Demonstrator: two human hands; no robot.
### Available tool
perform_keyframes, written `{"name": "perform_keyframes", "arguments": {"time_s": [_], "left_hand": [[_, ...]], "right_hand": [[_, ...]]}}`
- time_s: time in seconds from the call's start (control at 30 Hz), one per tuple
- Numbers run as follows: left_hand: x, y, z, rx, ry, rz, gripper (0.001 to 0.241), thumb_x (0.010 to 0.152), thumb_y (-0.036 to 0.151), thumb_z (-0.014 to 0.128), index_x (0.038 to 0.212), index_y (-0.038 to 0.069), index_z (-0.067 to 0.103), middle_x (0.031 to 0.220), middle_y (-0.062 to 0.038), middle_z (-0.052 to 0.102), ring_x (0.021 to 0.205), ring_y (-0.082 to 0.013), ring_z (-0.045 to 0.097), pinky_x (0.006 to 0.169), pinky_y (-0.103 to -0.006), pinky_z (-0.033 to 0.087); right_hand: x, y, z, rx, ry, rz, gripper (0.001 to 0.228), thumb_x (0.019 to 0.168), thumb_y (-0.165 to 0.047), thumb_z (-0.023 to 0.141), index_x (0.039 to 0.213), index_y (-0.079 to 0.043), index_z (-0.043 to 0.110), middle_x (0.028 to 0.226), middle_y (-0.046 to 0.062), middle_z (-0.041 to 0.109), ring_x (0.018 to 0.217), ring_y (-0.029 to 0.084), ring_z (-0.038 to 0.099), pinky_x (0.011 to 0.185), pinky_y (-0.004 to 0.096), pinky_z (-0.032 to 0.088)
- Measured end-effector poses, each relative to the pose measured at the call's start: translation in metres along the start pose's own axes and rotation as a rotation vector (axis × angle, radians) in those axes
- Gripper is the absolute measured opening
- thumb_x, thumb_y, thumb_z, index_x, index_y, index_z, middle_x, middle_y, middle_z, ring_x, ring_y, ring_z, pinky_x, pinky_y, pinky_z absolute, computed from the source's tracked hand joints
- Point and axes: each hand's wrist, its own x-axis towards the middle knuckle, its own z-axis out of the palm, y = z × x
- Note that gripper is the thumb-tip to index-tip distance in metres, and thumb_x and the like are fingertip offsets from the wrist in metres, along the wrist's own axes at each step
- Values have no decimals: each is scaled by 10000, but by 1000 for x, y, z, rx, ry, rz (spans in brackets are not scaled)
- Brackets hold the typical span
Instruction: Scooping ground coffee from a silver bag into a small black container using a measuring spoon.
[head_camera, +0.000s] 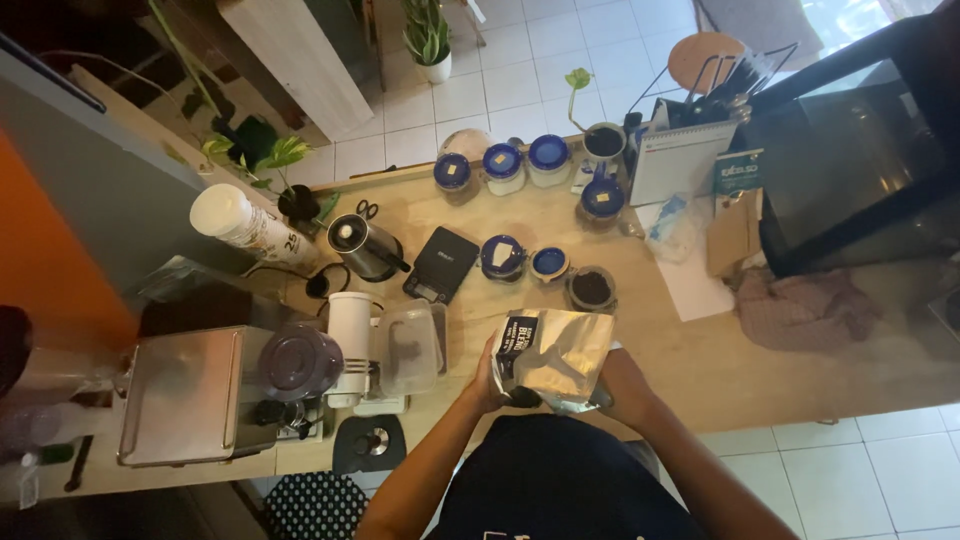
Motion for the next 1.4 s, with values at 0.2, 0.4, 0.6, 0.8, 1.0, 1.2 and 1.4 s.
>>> {"name": "perform_keyframes", "arguments": {"time_s": [0.2,0.4,0.6,0.8,1.0,1.2,1.4], "left_hand": [[-26,4,25,-147,16,0,715,880,618,625,1312,50,669,1336,-198,666,1213,-394,640,1096,-520,468],[20,-10,-9,-140,-41,23,699,878,606,661,1269,27,682,1281,-193,693,1181,-384,660,1066,-518,487],[45,-20,-34,-188,-32,8,658,875,580,677,1224,22,700,1212,-212,717,1110,-416,687,1027,-552,519],[49,-27,-45,-148,-56,-5,713,863,635,653,1259,43,696,1265,-192,702,1153,-390,669,1059,-545,500],[21,16,-19,-120,-8,45,741,864,655,638,1289,48,675,1270,-178,687,1149,-390,660,1058,-534,484],[74,-21,-63,-183,-23,11,710,837,662,658,1252,89,711,1283,-173,700,1151,-393,676,1066,-548,494],[29,-19,-32,-205,-22,3,727,836,667,671,1261,78,706,1262,-171,709,1136,-372,683,1022,-529,533]], "right_hand": [[-6,16,8,65,0,-2,166,644,-222,717,584,-76,662,559,147,631,565,386,647,544,477,538],[-97,79,20,129,8,8,184,668,-234,721,589,-79,661,557,141,627,562,374,643,550,472,537],[-132,72,15,196,28,17,203,692,-246,724,594,-81,659,555,134,623,558,362,638,557,467,535],[-151,74,14,263,44,23,222,717,-257,728,599,-83,658,553,128,619,554,350,633,563,462,533],[-40,15,6,336,48,25,241,741,-269,732,604,-86,656,552,122,615,550,338,629,569,457,531],[1,4,1,399,54,31,261,765,-281,736,609,-88,655,550,115,611,546,326,624,575,452,530],[9,5,0,467,65,41,282,789,-293,740,614,-90,653,548,109,607,543,314,620,581,447,528]]}}
